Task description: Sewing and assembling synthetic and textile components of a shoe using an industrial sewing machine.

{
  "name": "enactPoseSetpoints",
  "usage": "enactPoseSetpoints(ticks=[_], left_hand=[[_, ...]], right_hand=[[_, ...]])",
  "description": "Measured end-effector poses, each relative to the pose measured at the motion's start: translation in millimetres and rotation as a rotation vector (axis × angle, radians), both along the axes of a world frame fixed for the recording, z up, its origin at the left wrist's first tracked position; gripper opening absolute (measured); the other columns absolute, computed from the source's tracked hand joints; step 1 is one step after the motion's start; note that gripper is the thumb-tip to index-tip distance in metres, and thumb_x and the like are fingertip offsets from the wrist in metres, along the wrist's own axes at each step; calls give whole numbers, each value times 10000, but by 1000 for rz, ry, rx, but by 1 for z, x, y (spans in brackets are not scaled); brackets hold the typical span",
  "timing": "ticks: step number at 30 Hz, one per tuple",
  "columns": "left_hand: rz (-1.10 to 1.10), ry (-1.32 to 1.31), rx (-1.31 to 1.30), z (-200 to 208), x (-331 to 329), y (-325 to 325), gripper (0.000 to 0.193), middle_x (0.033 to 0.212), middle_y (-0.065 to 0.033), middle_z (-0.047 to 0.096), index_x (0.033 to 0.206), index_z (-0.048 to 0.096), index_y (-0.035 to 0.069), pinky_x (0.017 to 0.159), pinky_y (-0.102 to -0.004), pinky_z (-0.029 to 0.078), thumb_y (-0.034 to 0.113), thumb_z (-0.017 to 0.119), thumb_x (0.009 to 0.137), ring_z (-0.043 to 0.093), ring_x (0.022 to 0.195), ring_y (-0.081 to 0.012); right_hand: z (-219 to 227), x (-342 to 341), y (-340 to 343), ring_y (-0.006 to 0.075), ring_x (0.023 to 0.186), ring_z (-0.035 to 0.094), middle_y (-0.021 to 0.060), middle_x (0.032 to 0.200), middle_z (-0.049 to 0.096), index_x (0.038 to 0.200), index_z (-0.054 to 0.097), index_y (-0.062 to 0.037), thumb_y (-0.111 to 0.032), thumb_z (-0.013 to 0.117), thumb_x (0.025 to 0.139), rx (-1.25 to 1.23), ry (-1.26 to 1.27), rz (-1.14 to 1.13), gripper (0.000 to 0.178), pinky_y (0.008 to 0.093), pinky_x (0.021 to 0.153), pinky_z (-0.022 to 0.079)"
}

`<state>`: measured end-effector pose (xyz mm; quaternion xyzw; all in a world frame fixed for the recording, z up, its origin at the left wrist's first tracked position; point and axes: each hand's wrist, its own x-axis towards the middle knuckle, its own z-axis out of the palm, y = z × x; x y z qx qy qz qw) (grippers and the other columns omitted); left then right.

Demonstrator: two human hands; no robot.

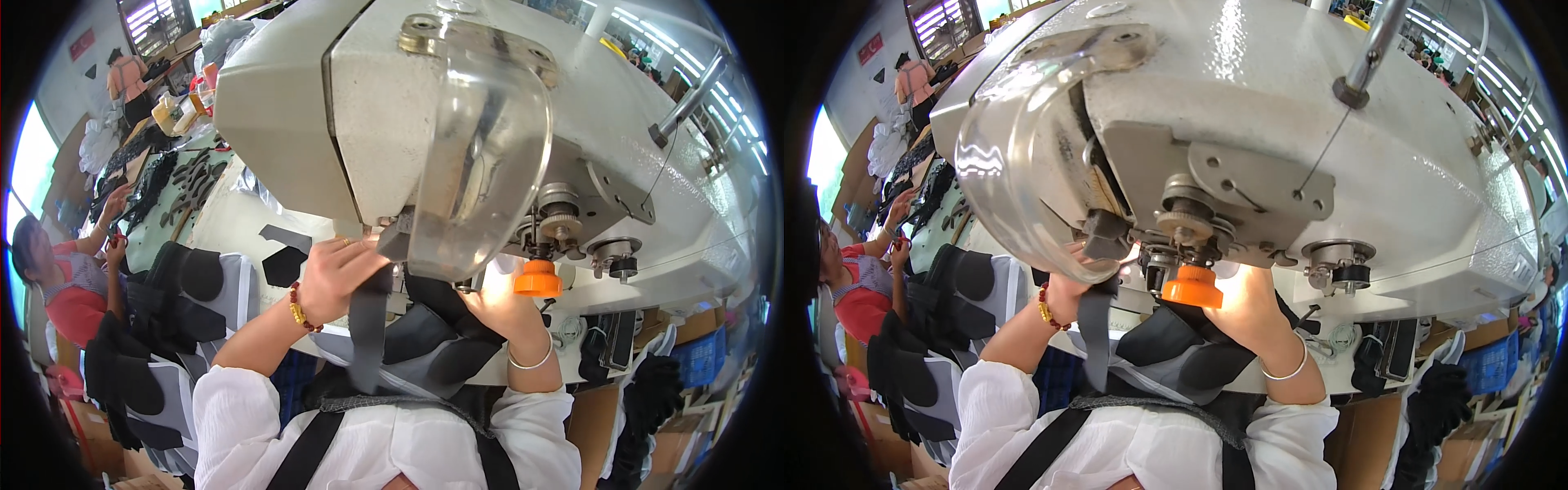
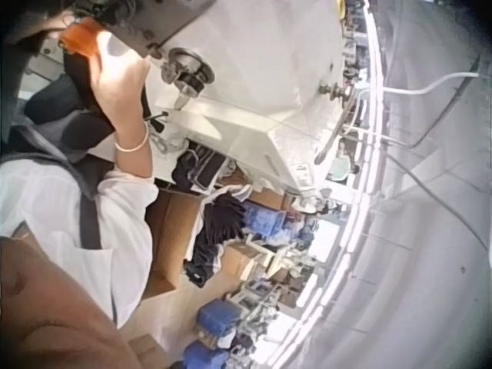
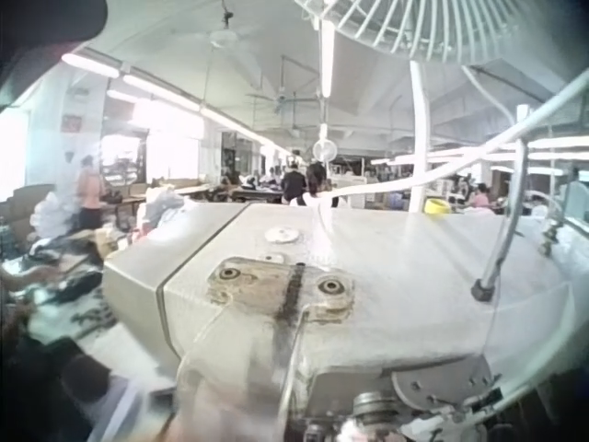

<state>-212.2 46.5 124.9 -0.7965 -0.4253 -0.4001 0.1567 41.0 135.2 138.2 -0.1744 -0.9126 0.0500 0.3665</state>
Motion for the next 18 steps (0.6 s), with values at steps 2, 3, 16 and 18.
enactPoseSetpoints(ticks=[2, 3, 16, 18], left_hand=[[24, -128, -86, -8, 3, -4, 258, 922, -145, 694, 931, 672, 41, 588, -339, 506, 131, 704, 692, 661, 686, -267], [60, -257, -162, -13, 4, -7, 267, 921, -149, 698, 926, 678, 41, 603, -338, 521, 133, 711, 678, 673, 715, -279], [20, 152, 58, 24, 26, -16, 148, 940, -50, 677, 878, 683, 56, 785, -341, 607, 78, 683, 732, 680, 858, -189], [9, 154, 89, 17, 22, -12, 174, 898, -40, 662, 880, 689, 74, 713, -315, 594, 84, 698, 707, 671, 821, -185]], right_hand=[[3, 1, -4, 298, 821, 651, 101, 979, 676, 1035, 657, -53, -176, 768, 801, -17, -6, -37, 287, 393, 677, 504], [5, 0, -6, 298, 821, 651, 101, 979, 676, 1035, 657, -53, -176, 768, 801, -18, -5, -35, 287, 393, 677, 504], [13, -14, -14, 287, 707, 657, 77, 814, 673, 878, 689, -53, -88, 804, 714, -205, 168, -22, 203, 371, 652, 519], [14, -19, -14, 278, 611, 644, 74, 696, 655, 847, 685, -50, -92, 780, 720, -134, 197, -22, 164, 341, 597, 512]])
